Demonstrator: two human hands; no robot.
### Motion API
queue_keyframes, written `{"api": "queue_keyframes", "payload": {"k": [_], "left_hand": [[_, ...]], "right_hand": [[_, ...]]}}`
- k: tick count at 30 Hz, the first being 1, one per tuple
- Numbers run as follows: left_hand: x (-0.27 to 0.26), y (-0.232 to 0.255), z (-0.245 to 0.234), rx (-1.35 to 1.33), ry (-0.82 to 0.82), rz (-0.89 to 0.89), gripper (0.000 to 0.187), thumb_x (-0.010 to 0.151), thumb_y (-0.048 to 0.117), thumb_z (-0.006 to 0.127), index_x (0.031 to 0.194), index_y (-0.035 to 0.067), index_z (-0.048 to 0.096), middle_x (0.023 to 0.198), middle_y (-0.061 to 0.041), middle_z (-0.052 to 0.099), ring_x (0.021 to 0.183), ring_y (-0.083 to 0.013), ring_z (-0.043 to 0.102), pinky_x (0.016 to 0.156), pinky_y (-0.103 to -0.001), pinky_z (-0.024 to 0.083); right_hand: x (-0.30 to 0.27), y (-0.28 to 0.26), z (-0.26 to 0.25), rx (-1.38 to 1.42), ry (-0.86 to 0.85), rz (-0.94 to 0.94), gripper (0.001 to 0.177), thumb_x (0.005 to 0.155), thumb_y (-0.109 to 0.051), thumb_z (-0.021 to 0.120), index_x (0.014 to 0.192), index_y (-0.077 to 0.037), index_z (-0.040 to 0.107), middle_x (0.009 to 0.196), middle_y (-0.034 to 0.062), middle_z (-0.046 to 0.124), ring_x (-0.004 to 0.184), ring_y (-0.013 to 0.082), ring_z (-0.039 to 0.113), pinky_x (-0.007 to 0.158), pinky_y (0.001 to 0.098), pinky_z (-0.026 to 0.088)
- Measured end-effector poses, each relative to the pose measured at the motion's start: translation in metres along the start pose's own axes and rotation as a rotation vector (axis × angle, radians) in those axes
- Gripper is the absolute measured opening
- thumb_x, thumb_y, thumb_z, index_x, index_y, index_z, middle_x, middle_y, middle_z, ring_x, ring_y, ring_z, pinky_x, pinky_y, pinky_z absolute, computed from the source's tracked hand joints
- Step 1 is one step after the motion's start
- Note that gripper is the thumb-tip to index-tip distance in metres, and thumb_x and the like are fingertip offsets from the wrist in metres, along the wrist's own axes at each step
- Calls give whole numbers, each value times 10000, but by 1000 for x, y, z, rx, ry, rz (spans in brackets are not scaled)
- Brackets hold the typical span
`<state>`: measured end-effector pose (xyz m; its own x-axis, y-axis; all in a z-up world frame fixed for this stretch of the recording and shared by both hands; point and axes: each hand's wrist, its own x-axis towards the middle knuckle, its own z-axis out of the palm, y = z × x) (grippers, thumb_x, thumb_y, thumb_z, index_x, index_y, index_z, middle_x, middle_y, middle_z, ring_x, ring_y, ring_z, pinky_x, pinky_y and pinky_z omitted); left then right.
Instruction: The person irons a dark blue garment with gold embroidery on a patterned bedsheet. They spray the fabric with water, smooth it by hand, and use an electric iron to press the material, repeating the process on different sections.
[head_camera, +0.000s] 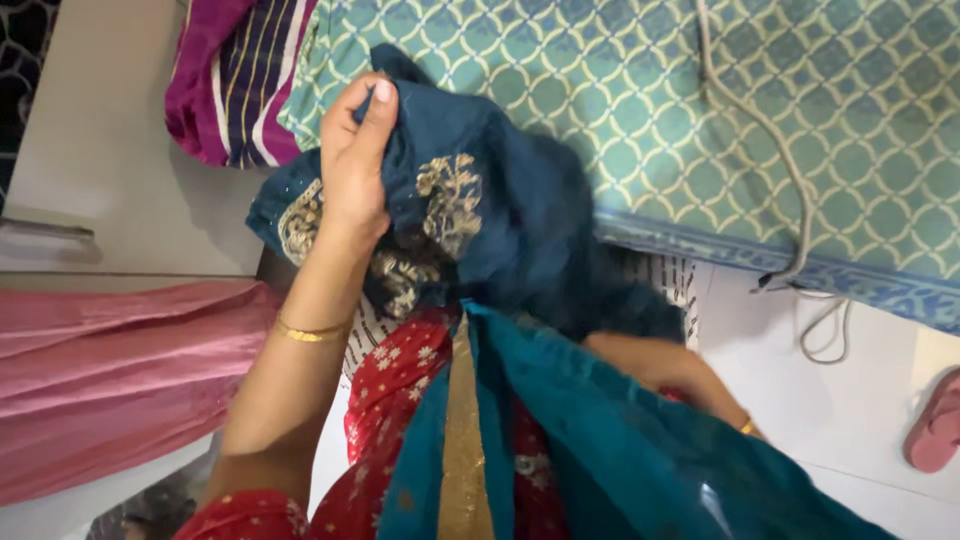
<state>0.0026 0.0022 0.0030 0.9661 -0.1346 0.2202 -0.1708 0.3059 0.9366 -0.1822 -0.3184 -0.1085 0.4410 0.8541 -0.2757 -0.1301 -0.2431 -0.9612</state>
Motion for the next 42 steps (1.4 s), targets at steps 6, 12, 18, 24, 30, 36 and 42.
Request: {"api": "queue_keyframes", "payload": {"k": [6, 12, 18, 24, 30, 36, 42], "left_hand": [[3, 8, 10, -342, -54, -278, 142, 1084, 201, 643, 1062, 61, 645, 955, 21, 658, 849, -71, 649, 782, -236, 532], [4, 7, 12, -385, -37, -286, 139, 1050, 207, 665, 1078, 71, 653, 963, 16, 670, 857, -85, 667, 790, -245, 546], [37, -6, -48, -183, 40, -164, 132, 1053, 213, 642, 1058, 83, 664, 982, -3, 689, 878, -108, 664, 817, -271, 550], [69, -71, -37, 768, 142, 164, 189, 1003, 228, 720, 998, 52, 650, 952, -95, 693, 906, -221, 650, 833, -328, 523], [37, -93, -7, 1155, -30, -129, 477, 857, 445, 829, 866, -11, 691, 818, -219, 711, 824, -396, 705, 743, -455, 543], [41, -110, -11, 1076, -95, -37, 426, 806, 329, 863, 991, -33, 736, 812, -211, 716, 767, -330, 673, 690, -420, 535], [46, -125, -26, 276, -104, -135, 331, 955, 70, 741, 1280, 20, 712, 1075, -9, 725, 913, -54, 623, 809, -208, 506]], "right_hand": [[-1, -54, -23, -492, 1003, 278, 394, 873, -266, 735, 1180, -23, 691, 1133, 146, 718, 885, 238, 683, 779, 368, 556], [67, -58, -23, -343, 700, -109, 496, 841, -246, 839, 1219, 3, 638, 1075, 139, 724, 934, 181, 668, 860, 346, 551], [33, -37, -62, 384, 1387, -390, 313, 806, -12, 661, 1096, -102, 585, 926, -17, 625, 870, 93, 681, 755, 222, 537], [-25, 7, -124, 233, 1681, -224, 179, 1015, -122, 754, 941, -73, 599, 753, -26, 564, 614, 79, 478, 548, 236, 359], [-21, 58, -133, 430, 1512, 52, 160, 995, -222, 625, 927, -81, 658, 718, -69, 539, 590, 48, 451, 500, 230, 320], [-28, 17, -131, 241, 1182, 268, 220, 922, -227, 646, 1078, -77, 690, 755, -87, 565, 629, 27, 476, 515, 222, 334], [-28, -18, -118, 636, 1168, 220, 510, 1031, -478, 467, 1269, -45, 597, 1023, 37, 622, 904, 170, 576, 792, 348, 423]]}}
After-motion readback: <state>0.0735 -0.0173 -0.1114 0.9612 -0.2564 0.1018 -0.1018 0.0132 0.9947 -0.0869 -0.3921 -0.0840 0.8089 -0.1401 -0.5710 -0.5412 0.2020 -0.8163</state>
